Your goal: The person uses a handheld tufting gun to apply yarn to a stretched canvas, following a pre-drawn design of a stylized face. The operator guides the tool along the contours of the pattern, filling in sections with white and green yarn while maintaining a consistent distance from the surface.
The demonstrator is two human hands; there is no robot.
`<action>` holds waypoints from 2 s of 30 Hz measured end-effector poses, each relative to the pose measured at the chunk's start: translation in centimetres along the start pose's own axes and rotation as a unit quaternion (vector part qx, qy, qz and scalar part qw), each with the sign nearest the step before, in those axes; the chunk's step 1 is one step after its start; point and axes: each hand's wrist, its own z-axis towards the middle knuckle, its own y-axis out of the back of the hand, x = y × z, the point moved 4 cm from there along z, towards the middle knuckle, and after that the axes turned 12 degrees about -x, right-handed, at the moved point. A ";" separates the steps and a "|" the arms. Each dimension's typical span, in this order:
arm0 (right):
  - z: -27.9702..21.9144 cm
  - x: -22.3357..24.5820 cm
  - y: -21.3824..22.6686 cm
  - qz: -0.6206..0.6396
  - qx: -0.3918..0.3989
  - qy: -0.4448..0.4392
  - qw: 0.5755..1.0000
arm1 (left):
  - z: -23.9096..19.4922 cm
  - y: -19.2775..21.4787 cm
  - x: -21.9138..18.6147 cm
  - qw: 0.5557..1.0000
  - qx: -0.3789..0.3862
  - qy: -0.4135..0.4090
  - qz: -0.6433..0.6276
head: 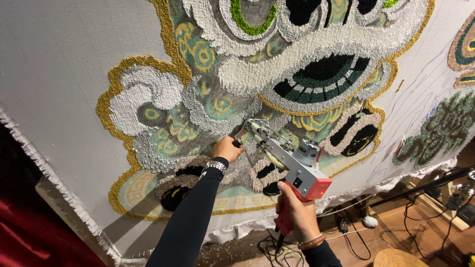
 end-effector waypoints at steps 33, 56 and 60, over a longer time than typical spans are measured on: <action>4.6 -2.6 1.4 -0.222 -0.003 0.123 0.967 | 1.8 -2.0 0.3 0.998 -0.056 -0.012 -0.034; 5.4 3.3 3.9 -0.100 0.034 0.031 0.994 | 0.7 -7.7 -2.5 0.922 0.113 0.057 -0.366; 6.4 5.8 7.5 -0.063 0.051 -0.029 0.996 | -1.6 -10.9 -6.9 0.840 0.202 0.037 -0.502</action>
